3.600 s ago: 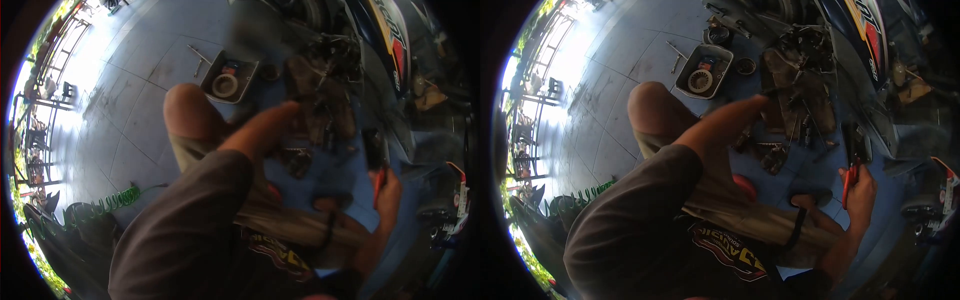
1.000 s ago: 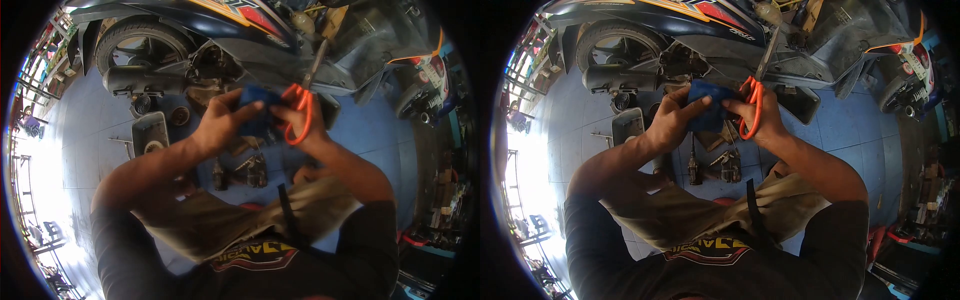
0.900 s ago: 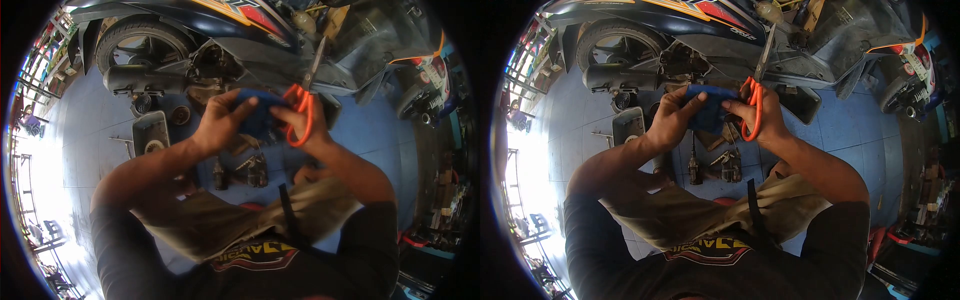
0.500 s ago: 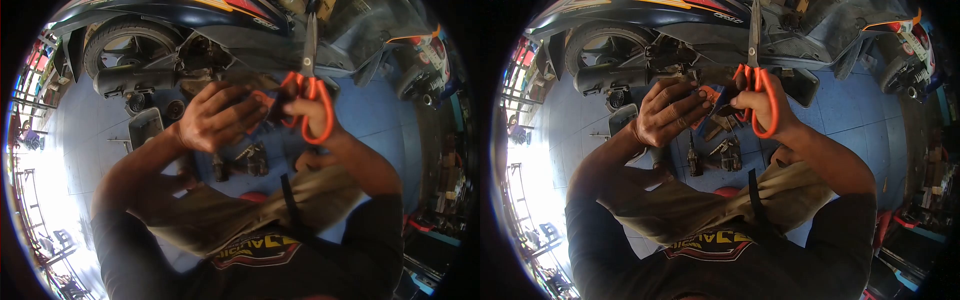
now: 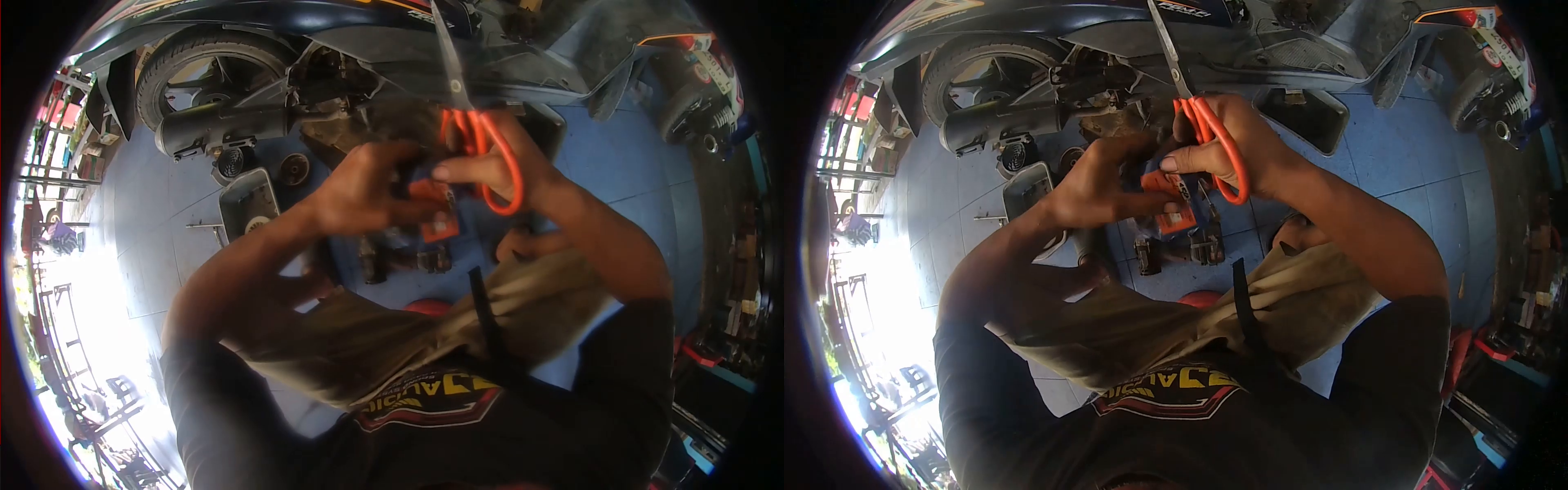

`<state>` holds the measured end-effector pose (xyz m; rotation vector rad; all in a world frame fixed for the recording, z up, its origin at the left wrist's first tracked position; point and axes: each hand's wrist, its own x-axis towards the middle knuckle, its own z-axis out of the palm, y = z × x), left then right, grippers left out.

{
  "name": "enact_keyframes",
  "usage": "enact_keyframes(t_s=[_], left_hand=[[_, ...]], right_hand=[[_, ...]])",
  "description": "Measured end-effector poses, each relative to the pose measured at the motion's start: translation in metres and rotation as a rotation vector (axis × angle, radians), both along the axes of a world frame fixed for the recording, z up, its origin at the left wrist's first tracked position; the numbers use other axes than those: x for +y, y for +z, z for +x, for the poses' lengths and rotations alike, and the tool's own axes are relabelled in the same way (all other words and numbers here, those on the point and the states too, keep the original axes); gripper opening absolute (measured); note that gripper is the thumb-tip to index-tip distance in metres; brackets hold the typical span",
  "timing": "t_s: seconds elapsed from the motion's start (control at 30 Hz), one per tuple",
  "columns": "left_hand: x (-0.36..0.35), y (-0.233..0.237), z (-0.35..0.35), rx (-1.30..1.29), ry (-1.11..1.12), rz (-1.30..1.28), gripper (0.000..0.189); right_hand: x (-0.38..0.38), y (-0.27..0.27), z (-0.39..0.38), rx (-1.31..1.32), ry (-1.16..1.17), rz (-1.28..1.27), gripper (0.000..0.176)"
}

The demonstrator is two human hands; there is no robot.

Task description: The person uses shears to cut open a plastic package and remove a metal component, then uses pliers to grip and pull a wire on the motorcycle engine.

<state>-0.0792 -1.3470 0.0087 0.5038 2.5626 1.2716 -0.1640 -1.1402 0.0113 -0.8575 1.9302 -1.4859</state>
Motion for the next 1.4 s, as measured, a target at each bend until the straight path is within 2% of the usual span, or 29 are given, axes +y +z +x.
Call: enact_keyframes(t_s=[0.03, 0.1, 0.13, 0.2, 0.23, 0.3, 0.33, 0.4, 0.43, 0.5, 0.57, 0.6, 0.67, 0.7, 0.73, 0.77, 0.8, 0.87, 0.9, 0.97, 1.0, 1.07, 1.1, 1.13, 1.17, 1.3, 1.33, 1.37, 1.4], left_hand=[[0.000, 0.004, -0.003, -0.003, 0.000, 0.000, 0.060], [-0.001, 0.009, -0.009, -0.237, -0.055, -0.031, 0.044], [-0.002, 0.008, -0.011, -0.238, -0.052, -0.031, 0.044], [-0.005, 0.003, -0.012, -0.362, -0.032, 0.141, 0.038], [-0.007, -0.005, -0.012, -0.364, -0.027, 0.140, 0.038], [-0.011, -0.024, -0.010, -0.458, 0.069, 0.432, 0.032], [-0.014, -0.029, -0.010, -0.454, 0.074, 0.428, 0.032], [-0.019, -0.030, -0.007, -0.364, 0.259, 0.576, 0.031], [-0.024, -0.026, -0.007, -0.350, 0.272, 0.574, 0.031], [-0.038, -0.016, -0.005, -0.336, 0.370, 0.706, 0.029], [-0.047, -0.013, -0.001, -0.236, 0.427, 0.688, 0.028], [-0.051, -0.013, 0.001, -0.156, 0.462, 0.667, 0.028], [-0.054, -0.008, 0.006, -0.162, 0.506, 0.678, 0.028], [-0.055, -0.005, 0.008, -0.169, 0.537, 0.692, 0.028], [-0.055, -0.004, 0.009, -0.175, 0.542, 0.697, 0.028], [-0.055, -0.003, 0.010, -0.184, 0.537, 0.694, 0.028], [-0.055, -0.004, 0.010, -0.191, 0.529, 0.689, 0.028], [-0.054, -0.008, 0.011, -0.180, 0.519, 0.646, 0.028], [-0.053, -0.009, 0.010, -0.161, 0.509, 0.601, 0.028], [-0.047, 0.003, 0.014, -0.182, 0.496, 0.569, 0.028], [-0.044, 0.007, 0.015, -0.201, 0.496, 0.535, 0.027], [-0.039, 0.005, 0.014, -0.200, 0.495, 0.551, 0.025], [-0.038, 0.004, 0.014, -0.197, 0.504, 0.563, 0.024], [-0.038, 0.002, 0.014, -0.199, 0.505, 0.569, 0.024], [-0.039, -0.001, 0.013, -0.191, 0.491, 0.543, 0.025], [-0.037, 0.005, 0.012, -0.251, 0.491, 0.550, 0.026], [-0.037, 0.005, 0.012, -0.249, 0.491, 0.551, 0.026], [-0.038, 0.006, 0.012, -0.217, 0.462, 0.554, 0.026], [-0.038, 0.006, 0.013, -0.186, 0.434, 0.557, 0.026]], right_hand=[[-0.001, -0.004, -0.001, -0.003, 0.000, 0.000, 0.027], [-0.001, -0.010, -0.003, 0.069, -0.063, 0.033, 0.029], [-0.002, -0.009, -0.003, 0.068, -0.060, 0.033, 0.029], [-0.004, -0.006, -0.001, -0.027, -0.087, -0.036, 0.032], [-0.005, -0.006, -0.002, -0.029, -0.082, -0.037, 0.032], [-0.002, -0.008, -0.007, 0.092, -0.152, 0.057, 0.033], [0.000, -0.005, -0.008, 0.095, -0.148, 0.052, 0.033], [0.005, 0.008, -0.008, 0.082, -0.181, 0.150, 0.038], [0.008, 0.022, -0.006, 0.030, -0.177, 0.318, 0.044], [0.022, 0.017, -0.003, -0.016, -0.084, 0.463, 0.047], [0.038, -0.020, 0.002, 0.268, -0.016, 0.301, 0.045], [0.039, -0.020, 0.013, 0.273, -0.001, 0.295, 0.045], [0.045, -0.016, 0.035, 0.589, 0.036, -0.057, 0.043], [0.043, -0.002, 0.041, 0.586, 0.042, -0.056, 0.043], [0.039, 0.021, 0.048, 0.341, 0.069, 0.188, 0.044], [0.037, 0.032, 0.052, 0.091, 0.093, 0.428, 0.061], [0.036, 0.026, 0.046, 0.086, 0.094, 0.432, 0.061], [0.035, 0.005, 0.030, -0.030, 0.309, 0.593, 0.049], [0.036, -0.003, 0.030, -0.031, 0.299, 0.595, 0.049], [0.038, -0.011, 0.032, 0.205, 0.316, 0.325, 0.038], [0.035, -0.007, 0.032, 0.208, 0.307, 0.330, 0.038], [0.024, 0.002, 0.032, -0.241, 0.175, 0.492, 0.033], [0.024, 0.001, 0.032, -0.242, 0.174, 0.499, 0.033], [0.024, -0.001, 0.032, -0.127, 0.187, 0.467, 0.035], [0.024, -0.003, 0.032, -0.011, 0.198, 0.434, 0.056], [0.026, -0.006, 0.030, 0.000, 0.210, 0.470, 0.053], [0.027, -0.005, 0.030, -0.105, 0.203, 0.478, 0.033], [0.027, -0.005, 0.030, -0.210, 0.198, 0.484, 0.036], [0.026, -0.004, 0.031, -0.208, 0.202, 0.483, 0.036]])
